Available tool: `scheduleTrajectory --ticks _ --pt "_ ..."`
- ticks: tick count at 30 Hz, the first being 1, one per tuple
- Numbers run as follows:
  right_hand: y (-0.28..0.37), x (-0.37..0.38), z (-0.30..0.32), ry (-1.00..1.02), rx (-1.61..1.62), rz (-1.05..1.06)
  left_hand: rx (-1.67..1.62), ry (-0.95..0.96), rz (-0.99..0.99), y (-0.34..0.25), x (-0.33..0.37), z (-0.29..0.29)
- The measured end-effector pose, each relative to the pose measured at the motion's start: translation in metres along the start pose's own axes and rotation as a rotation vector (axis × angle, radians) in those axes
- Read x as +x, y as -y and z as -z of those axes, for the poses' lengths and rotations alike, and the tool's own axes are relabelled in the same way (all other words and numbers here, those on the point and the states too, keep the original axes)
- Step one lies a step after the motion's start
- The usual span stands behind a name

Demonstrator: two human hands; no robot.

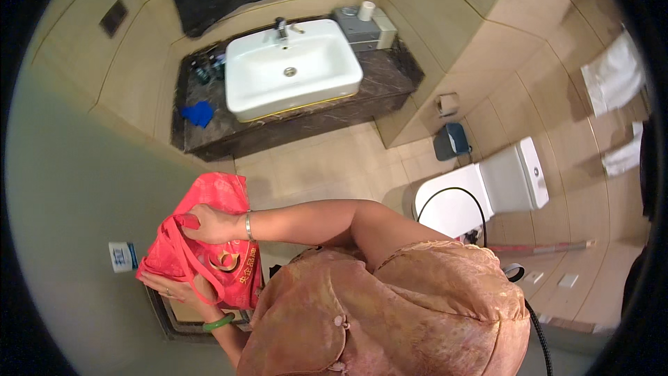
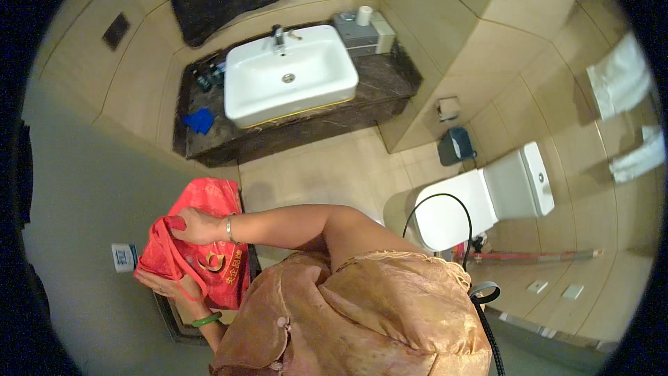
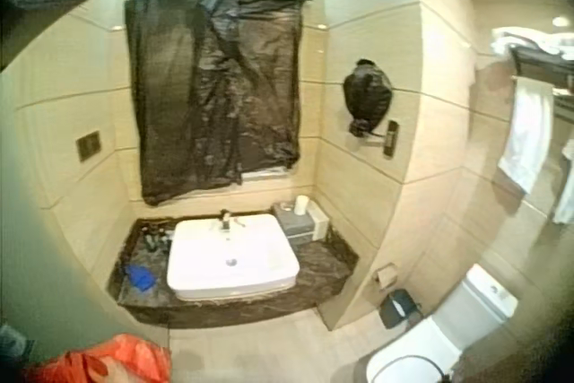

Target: The person cleans a bathroom sink and surrounding surfaces using a blue cloth. They wipe the sink basin, faucet, countertop, and toilet tank, and handle a glass and a pink bag during the process.

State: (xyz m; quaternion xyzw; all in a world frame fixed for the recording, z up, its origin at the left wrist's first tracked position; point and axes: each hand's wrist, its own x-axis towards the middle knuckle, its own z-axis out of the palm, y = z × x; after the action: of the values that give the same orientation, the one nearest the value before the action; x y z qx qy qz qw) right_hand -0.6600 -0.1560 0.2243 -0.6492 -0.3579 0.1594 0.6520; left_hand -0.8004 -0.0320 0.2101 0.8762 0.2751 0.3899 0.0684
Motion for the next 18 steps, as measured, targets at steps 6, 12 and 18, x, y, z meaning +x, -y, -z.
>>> scheduleTrajectory --ticks 6,12,18 --pt "0.001 0.0 0.075 -0.367 0.183 -0.364 -0.969 0.582 -0.181 -0.069 0.025 -0.06" --pt "0.025 -0.038 0.173 -0.476 0.314 -0.191 -1.326 0.939 -0.011 -0.157 0.029 -0.125" --pt "0.033 -0.112 0.235 -0.896 -0.47 0.035 -1.471 1.154 -0.211 -0.244 0.035 -0.156"
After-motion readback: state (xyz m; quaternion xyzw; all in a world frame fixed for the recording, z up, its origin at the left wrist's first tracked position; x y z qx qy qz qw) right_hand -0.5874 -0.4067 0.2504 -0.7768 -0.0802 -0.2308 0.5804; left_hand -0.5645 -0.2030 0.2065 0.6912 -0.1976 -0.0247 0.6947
